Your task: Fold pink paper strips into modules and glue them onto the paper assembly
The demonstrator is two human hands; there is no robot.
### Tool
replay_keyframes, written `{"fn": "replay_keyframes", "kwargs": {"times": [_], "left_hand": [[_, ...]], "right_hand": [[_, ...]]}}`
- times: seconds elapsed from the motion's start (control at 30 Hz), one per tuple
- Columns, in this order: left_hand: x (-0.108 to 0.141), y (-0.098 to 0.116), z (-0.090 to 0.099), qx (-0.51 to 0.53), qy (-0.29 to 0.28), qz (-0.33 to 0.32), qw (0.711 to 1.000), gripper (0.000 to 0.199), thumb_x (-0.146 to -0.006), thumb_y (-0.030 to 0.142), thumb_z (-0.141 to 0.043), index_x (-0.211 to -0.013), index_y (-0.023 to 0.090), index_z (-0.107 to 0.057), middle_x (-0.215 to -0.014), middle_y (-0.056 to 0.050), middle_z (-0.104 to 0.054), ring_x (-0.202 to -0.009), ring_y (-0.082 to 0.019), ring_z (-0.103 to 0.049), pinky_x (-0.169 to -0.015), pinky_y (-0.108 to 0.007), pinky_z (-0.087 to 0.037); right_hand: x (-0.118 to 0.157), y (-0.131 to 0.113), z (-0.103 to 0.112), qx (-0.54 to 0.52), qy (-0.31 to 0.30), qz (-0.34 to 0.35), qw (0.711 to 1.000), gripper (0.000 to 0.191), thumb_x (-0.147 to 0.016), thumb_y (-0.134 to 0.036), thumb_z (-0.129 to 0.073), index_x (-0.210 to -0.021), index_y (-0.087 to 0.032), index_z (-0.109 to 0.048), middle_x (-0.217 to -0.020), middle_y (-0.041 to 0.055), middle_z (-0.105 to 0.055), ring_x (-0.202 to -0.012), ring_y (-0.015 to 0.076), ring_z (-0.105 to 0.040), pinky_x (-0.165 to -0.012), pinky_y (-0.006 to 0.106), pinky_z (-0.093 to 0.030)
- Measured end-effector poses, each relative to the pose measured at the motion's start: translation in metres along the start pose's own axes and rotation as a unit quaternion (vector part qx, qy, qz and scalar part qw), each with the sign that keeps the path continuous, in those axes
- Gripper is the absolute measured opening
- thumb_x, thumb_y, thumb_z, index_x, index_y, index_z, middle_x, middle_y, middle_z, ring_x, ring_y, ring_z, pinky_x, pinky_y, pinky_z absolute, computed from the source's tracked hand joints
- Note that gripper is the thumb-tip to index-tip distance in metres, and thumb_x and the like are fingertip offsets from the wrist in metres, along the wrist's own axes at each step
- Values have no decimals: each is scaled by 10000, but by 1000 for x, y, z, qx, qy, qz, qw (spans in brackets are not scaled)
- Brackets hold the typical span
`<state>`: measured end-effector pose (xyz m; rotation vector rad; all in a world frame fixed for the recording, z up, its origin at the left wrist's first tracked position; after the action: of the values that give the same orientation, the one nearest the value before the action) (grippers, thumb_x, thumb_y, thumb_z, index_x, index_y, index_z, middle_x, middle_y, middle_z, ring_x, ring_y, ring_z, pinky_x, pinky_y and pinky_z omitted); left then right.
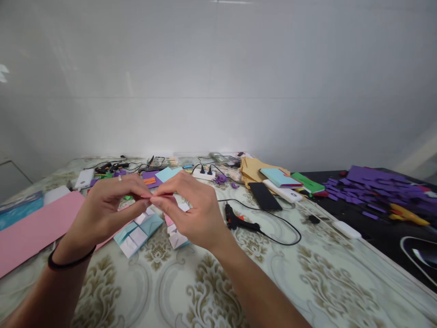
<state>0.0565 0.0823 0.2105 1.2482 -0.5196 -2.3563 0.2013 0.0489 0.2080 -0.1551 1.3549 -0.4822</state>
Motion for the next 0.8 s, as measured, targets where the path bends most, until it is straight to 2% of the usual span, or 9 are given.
{"fn": "replay_keyframes", "kwargs": {"times": [0.13,0.2,0.33,0.5,0.6,0.7,0.8], "left_hand": [[-2,4,-8,3,-34,-15,999,114,-934,124,-672,-874,193,-739,-796,-32,-727,-716,-146,-638,-664,-272,-528],[-2,6,-9,-4,-34,-29,999,110,-949,151,-675,-876,192,-746,-804,-41,-732,-737,-155,-648,-670,-280,-529],[-2,3,2,-4,31,-17,999,120,-953,191,-708,-861,223,-779,-770,-41,-747,-780,-186,-674,-675,-304,-534],[-3,1,5,10,45,9,999,72,-942,234,-739,-952,251,-809,-864,-46,-768,-825,-186,-676,-663,-298,-528],[-2,3,6,8,64,0,998,69,-927,209,-754,-897,250,-800,-821,-31,-756,-796,-183,-662,-683,-319,-519],[3,-1,14,28,112,22,993,91,-911,191,-761,-847,249,-789,-825,-32,-748,-808,-196,-655,-698,-341,-521],[9,-10,28,80,180,63,978,107,-895,171,-758,-815,236,-785,-796,-17,-697,-716,-160,-615,-604,-303,-490]], "right_hand": [[1,-2,2,-12,11,12,1000,141,-923,-94,-721,-887,-229,-737,-797,5,-723,-725,160,-642,-705,356,-518],[0,3,3,-19,15,-13,1000,128,-923,-107,-729,-885,-228,-749,-807,8,-733,-736,160,-645,-690,342,-510],[-1,17,2,-8,-15,-98,995,70,-920,-188,-756,-944,-240,-795,-845,11,-758,-776,166,-669,-699,326,-514],[-4,15,-2,12,-36,-97,995,80,-919,-176,-738,-911,-229,-798,-807,-3,-758,-742,148,-675,-702,300,-522],[-3,16,-4,17,-42,-107,993,52,-900,-194,-753,-853,-208,-772,-762,-11,-733,-722,140,-668,-685,279,-508],[-2,20,-7,30,-58,-122,990,98,-877,-158,-740,-791,-203,-728,-740,-24,-713,-697,135,-650,-670,268,-487],[0,24,-9,43,-88,-135,986,135,-871,-147,-735,-752,-197,-699,-731,-30,-701,-670,125,-627,-652,257,-465]]}}
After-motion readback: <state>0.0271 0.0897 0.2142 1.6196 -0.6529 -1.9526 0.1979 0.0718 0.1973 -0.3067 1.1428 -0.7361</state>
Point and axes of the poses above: each hand's wrist, its own x-axis away from the middle knuckle, its own z-axis out of the back of the hand, y = z × x, the point moved 9 cm from there along -x, towards the middle knuckle
